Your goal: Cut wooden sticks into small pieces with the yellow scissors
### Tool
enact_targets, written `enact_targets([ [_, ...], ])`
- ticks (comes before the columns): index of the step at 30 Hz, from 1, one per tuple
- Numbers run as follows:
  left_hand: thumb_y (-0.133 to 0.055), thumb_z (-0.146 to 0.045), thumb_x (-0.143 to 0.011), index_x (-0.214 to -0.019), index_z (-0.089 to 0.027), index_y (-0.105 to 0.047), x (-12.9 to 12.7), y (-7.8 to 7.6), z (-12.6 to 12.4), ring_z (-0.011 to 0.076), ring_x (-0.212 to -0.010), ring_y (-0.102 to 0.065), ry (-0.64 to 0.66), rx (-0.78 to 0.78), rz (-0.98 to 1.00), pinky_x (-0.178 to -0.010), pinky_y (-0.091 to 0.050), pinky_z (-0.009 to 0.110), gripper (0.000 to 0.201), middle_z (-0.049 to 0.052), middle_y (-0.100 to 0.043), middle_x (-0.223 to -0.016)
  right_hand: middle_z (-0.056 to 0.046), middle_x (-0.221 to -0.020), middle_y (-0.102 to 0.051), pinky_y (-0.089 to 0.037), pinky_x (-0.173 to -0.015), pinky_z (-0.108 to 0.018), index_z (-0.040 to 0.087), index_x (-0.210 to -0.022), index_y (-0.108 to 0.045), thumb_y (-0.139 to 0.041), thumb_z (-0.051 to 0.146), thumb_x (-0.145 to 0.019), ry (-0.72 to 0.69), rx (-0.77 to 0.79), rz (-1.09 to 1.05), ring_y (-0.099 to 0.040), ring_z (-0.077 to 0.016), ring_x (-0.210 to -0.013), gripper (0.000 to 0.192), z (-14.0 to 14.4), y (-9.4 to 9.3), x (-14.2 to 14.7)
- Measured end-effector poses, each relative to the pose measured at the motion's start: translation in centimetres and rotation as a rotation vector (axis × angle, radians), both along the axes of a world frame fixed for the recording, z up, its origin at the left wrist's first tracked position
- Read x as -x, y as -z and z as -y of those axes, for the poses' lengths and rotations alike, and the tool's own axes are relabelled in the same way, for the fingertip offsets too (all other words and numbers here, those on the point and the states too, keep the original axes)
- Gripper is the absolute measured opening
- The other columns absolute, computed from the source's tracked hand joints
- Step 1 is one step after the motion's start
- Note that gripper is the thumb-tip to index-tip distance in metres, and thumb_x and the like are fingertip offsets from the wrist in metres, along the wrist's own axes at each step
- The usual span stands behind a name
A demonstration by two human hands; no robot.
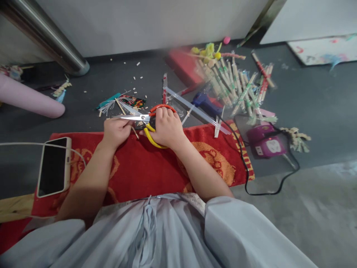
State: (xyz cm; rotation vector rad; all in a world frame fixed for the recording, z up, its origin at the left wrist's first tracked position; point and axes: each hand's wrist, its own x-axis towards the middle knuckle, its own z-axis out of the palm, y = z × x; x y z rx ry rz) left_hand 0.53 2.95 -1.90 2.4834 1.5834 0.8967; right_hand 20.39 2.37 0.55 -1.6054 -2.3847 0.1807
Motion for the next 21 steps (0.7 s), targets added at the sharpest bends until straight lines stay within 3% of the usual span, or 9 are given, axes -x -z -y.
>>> enact_targets([
  [11, -0.043, -0.031, -0.087, -0.072, -0.019, -0.071, 0.1, 0.2, -0.2, 0.0154, -0.076, -0.068, -0.009, 0.013, 0.020, -0.071, -0.052, 0.026, 0.034, 0.003, -0.074, -0.078, -0.019, -0.109, -0.058, -0.038, -0.089, -0.041, 0.009, -0.111, -0.047, -0.028, 0.081, -0.075, 0.001, 0.010, -0.005, -0.052, -0.0322, -0.103, 0.082, 0.0, -0.1, 0.0],
  [21, -0.045, -0.027, -0.083, -0.074, -0.017, -0.069, 0.3, 0.9, -0.3, 0.0177, -0.079, -0.068, -0.045, 0.005, -0.014, -0.072, -0.051, 0.029, 0.028, 0.005, -0.073, -0.080, -0.018, -0.109, -0.058, -0.038, -0.092, -0.040, 0.008, -0.110, -0.051, -0.037, 0.068, -0.081, -0.085, 0.000, -0.117, -0.052, -0.0295, -0.104, 0.067, -0.7, 0.1, -0.2],
])
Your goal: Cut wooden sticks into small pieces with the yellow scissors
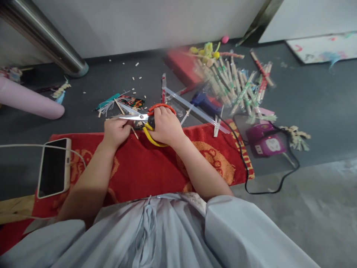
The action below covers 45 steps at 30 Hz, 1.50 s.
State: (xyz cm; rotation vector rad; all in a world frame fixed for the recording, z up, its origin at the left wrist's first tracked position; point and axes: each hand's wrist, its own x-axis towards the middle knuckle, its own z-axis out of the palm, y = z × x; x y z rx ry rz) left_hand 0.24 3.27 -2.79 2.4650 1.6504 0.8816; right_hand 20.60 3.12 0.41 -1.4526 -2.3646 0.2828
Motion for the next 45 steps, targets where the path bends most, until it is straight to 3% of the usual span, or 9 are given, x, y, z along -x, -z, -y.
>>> enact_targets([
  [17, -0.041, -0.027, -0.084, -0.073, -0.017, -0.069, 0.0, 0.0, 0.0, 0.0175, -0.075, -0.068, -0.001, -0.001, -0.035, -0.072, -0.051, 0.029, 0.032, 0.005, -0.072, -0.075, -0.021, -0.107, -0.056, -0.039, -0.093, -0.042, 0.006, -0.108, -0.050, -0.042, 0.087, -0.062, 0.034, 0.005, -0.045, -0.052, -0.0324, -0.102, 0.093, 0.3, 0.4, 0.2],
  [24, -0.041, -0.025, -0.084, -0.078, -0.016, -0.070, -0.2, -0.3, 0.0, 0.0177, -0.081, -0.068, 0.019, -0.011, -0.048, -0.075, -0.052, 0.028, 0.030, 0.006, -0.073, -0.082, -0.021, -0.106, -0.058, -0.040, -0.092, -0.043, 0.007, -0.108, -0.051, -0.038, 0.085, -0.067, 0.017, 0.015, -0.043, -0.053, -0.0325, -0.102, 0.089, 0.1, 0.8, 0.3],
  [29, -0.040, -0.024, -0.084, -0.071, -0.016, -0.067, -0.1, -0.5, 0.1, 0.0175, -0.077, -0.068, 0.022, 0.029, -0.064, -0.072, -0.051, 0.028, 0.031, 0.006, -0.072, -0.077, -0.020, -0.107, -0.059, -0.041, -0.091, -0.042, 0.006, -0.110, -0.052, -0.039, 0.083, -0.070, 0.016, 0.032, -0.025, -0.053, -0.0324, -0.103, 0.088, 0.2, 0.4, 0.2],
  [45, -0.032, -0.028, -0.088, -0.085, -0.013, -0.065, -0.2, -0.8, 0.1, 0.0247, -0.079, -0.067, -0.002, 0.106, -0.258, -0.069, -0.049, 0.035, 0.036, 0.013, -0.070, -0.082, -0.017, -0.109, -0.063, -0.042, -0.085, -0.037, 0.009, -0.111, -0.053, -0.041, 0.064, -0.082, 0.071, 0.134, 0.106, -0.059, -0.0298, -0.101, 0.064, 0.5, -1.2, 0.3],
])
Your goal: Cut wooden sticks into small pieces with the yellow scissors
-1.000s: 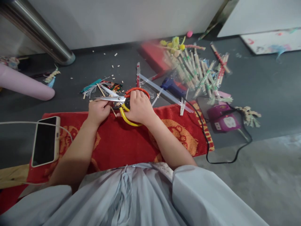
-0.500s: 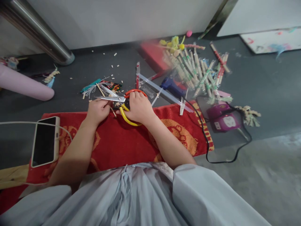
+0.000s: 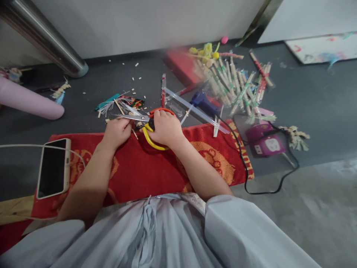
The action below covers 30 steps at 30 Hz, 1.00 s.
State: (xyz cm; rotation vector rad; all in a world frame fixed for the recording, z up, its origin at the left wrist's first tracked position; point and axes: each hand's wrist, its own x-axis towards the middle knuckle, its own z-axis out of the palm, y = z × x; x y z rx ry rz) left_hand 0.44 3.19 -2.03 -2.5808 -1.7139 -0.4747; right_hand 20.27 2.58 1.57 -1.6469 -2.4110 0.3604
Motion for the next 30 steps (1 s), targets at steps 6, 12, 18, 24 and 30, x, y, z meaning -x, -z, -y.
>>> enact_targets([
  [6, -0.032, -0.025, -0.086, -0.086, -0.014, -0.063, -0.1, -0.2, 0.1, 0.0237, -0.079, -0.065, -0.005, 0.011, 0.011, -0.068, -0.048, 0.034, 0.033, 0.012, -0.069, -0.083, -0.014, -0.110, -0.064, -0.044, -0.081, -0.035, 0.011, -0.113, -0.054, -0.040, 0.061, -0.083, 0.023, 0.015, 0.019, -0.061, -0.0281, -0.100, 0.060, 0.1, -0.2, 0.1],
  [12, -0.033, -0.025, -0.087, -0.087, -0.015, -0.063, -0.1, -0.2, 0.2, 0.0218, -0.079, -0.065, 0.003, -0.020, -0.001, -0.067, -0.048, 0.032, 0.032, 0.011, -0.070, -0.084, -0.013, -0.109, -0.066, -0.045, -0.077, -0.035, 0.011, -0.114, -0.056, -0.039, 0.060, -0.083, 0.046, 0.023, 0.046, -0.062, -0.0278, -0.096, 0.060, 0.3, -0.6, 0.3],
  [18, -0.034, -0.024, -0.087, -0.086, -0.016, -0.064, 0.0, 0.0, 0.1, 0.0195, -0.079, -0.065, 0.001, -0.060, -0.002, -0.067, -0.048, 0.030, 0.031, 0.008, -0.070, -0.082, -0.015, -0.111, -0.065, -0.044, -0.078, -0.035, 0.011, -0.115, -0.054, -0.037, 0.061, -0.084, 0.041, 0.046, 0.045, -0.061, -0.0273, -0.098, 0.061, 0.2, -0.4, 0.3],
  [24, -0.035, -0.024, -0.086, -0.082, -0.015, -0.064, -0.1, 0.0, 0.1, 0.0211, -0.074, -0.066, -0.030, -0.029, 0.012, -0.065, -0.047, 0.031, 0.031, 0.010, -0.069, -0.078, -0.017, -0.110, -0.063, -0.042, -0.086, -0.038, 0.009, -0.114, -0.053, -0.039, 0.071, -0.080, -0.006, -0.033, -0.033, -0.057, -0.0300, -0.103, 0.071, -0.1, 0.5, 0.1],
  [30, -0.038, -0.023, -0.084, -0.076, -0.016, -0.065, 0.0, 0.3, 0.0, 0.0196, -0.073, -0.066, -0.014, -0.039, 0.028, -0.067, -0.048, 0.030, 0.029, 0.008, -0.070, -0.075, -0.019, -0.108, -0.060, -0.040, -0.090, -0.040, 0.008, -0.108, -0.053, -0.036, 0.078, -0.076, -0.019, -0.103, -0.039, -0.054, -0.0318, -0.103, 0.078, 0.0, 0.8, 0.0],
])
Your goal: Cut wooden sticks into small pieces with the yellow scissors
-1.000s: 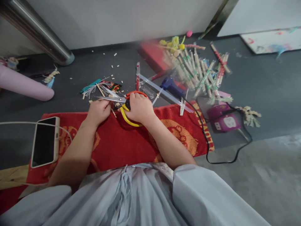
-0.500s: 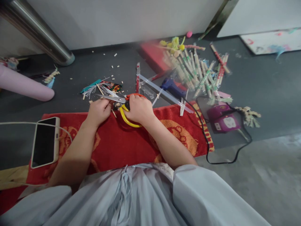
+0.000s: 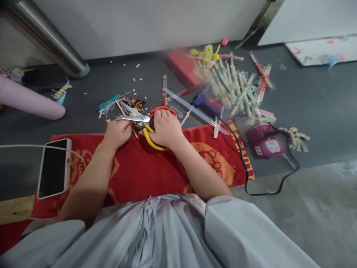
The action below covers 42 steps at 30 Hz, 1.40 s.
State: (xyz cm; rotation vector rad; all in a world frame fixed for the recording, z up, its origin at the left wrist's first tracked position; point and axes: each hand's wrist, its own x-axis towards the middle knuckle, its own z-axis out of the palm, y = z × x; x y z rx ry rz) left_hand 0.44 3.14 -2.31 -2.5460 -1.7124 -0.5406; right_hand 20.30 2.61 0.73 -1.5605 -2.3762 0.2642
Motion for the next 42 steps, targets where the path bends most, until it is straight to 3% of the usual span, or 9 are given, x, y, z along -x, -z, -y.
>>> enact_targets([
  [8, -0.037, -0.019, -0.081, -0.078, -0.015, -0.065, -0.2, -0.3, 0.1, 0.0216, -0.081, -0.067, 0.026, 0.060, -0.012, -0.074, -0.050, 0.033, 0.029, 0.010, -0.072, -0.087, -0.019, -0.107, -0.060, -0.041, -0.088, -0.039, 0.008, -0.107, -0.052, -0.036, 0.078, -0.075, -0.011, 0.020, 0.035, -0.055, -0.0318, -0.102, 0.078, 0.0, -0.1, -0.1],
  [23, -0.038, -0.019, -0.082, -0.080, -0.017, -0.064, -0.1, -0.5, 0.1, 0.0190, -0.069, -0.064, 0.023, 0.006, -0.041, -0.061, -0.044, 0.029, 0.026, 0.007, -0.068, -0.074, -0.018, -0.111, -0.064, -0.043, -0.083, -0.038, 0.010, -0.112, -0.053, -0.042, 0.062, -0.082, 0.014, 0.091, 0.026, -0.060, -0.0305, -0.100, 0.061, 0.1, -0.9, 0.0],
  [32, -0.034, -0.020, -0.086, -0.093, -0.015, -0.062, -0.3, -0.8, 0.2, 0.0223, -0.080, -0.064, 0.013, 0.078, -0.006, -0.068, -0.047, 0.033, 0.030, 0.011, -0.069, -0.090, -0.016, -0.109, -0.065, -0.047, -0.078, -0.037, 0.011, -0.114, -0.055, -0.041, 0.063, -0.082, 0.047, 0.132, 0.055, -0.062, -0.0293, -0.098, 0.062, 0.2, -1.3, 0.2],
  [42, -0.036, -0.019, -0.083, -0.092, -0.017, -0.064, -0.3, -0.5, 0.1, 0.0204, -0.079, -0.064, 0.003, 0.077, 0.019, -0.069, -0.048, 0.031, 0.029, 0.009, -0.070, -0.088, -0.017, -0.110, -0.064, -0.043, -0.087, -0.038, 0.009, -0.114, -0.053, -0.040, 0.066, -0.082, 0.001, 0.101, 0.000, -0.059, -0.0298, -0.103, 0.067, 0.1, -0.8, -0.2],
])
